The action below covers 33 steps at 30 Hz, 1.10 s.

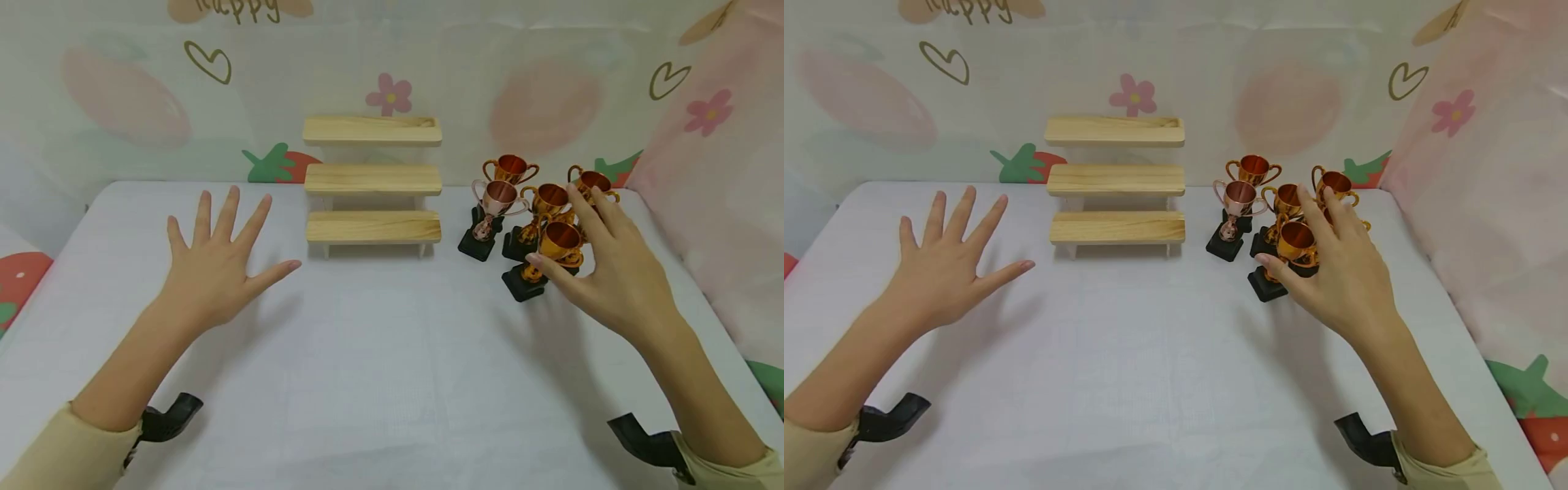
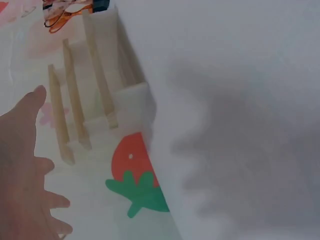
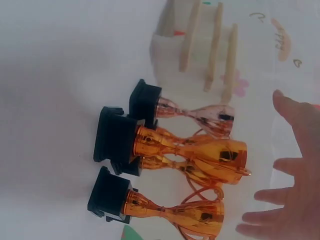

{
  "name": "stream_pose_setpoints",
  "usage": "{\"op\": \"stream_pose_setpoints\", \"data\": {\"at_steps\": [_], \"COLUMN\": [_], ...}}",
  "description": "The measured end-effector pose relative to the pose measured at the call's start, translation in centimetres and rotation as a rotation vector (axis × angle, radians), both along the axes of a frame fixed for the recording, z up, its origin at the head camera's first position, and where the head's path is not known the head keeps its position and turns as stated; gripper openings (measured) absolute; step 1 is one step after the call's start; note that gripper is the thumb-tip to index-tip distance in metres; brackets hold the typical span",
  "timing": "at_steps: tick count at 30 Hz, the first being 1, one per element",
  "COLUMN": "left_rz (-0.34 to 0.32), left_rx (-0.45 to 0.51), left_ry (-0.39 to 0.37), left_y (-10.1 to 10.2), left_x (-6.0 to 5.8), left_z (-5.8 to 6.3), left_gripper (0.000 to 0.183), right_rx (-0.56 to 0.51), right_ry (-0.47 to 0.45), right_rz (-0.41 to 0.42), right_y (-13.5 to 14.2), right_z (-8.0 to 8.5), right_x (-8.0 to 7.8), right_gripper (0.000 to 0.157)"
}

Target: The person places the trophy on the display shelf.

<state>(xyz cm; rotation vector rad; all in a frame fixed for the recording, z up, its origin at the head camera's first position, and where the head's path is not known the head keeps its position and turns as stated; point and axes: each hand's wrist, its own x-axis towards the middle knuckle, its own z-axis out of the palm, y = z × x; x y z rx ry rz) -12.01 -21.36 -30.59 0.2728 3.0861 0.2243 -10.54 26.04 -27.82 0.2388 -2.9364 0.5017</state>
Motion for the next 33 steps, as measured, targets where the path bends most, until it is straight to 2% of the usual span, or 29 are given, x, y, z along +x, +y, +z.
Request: {"op": "stream_pose_setpoints", "data": {"at_steps": [3,9,15,22,28,33], "left_rz": [-0.013,-0.054,-0.075,-0.037,-0.009,0.052], "left_rx": [0.036,0.103,0.216,0.355,0.498,0.557], "left_ry": [-0.005,-0.001,-0.018,-0.047,0.021,0.068], "left_y": [0.4,1.0,1.9,3.4,4.3,4.8], "left_x": [-0.3,-1.2,-1.9,-2.6,-3.0,-3.4], "left_z": [-0.1,-0.4,-0.9,-1.4,-2.2,-2.9], "left_gripper": [0.098,0.092,0.086,0.081,0.071,0.057], "right_rx": [-0.070,-0.173,-0.239,-0.260,-0.289,-0.323], "right_ry": [0.046,0.192,0.243,0.224,0.251,0.267], "right_rz": [0.002,0.009,-0.033,-0.090,-0.121,-0.171], "right_y": [-0.2,-0.7,-0.7,-0.9,-1.0,-1.3], "right_z": [-0.2,-0.8,-1.7,-2.3,-2.9,-3.5], "right_x": [-0.1,-0.1,-0.3,-0.2,-0.3,-0.3], "right_gripper": [0.100,0.091,0.076,0.073,0.065,0.063]}}
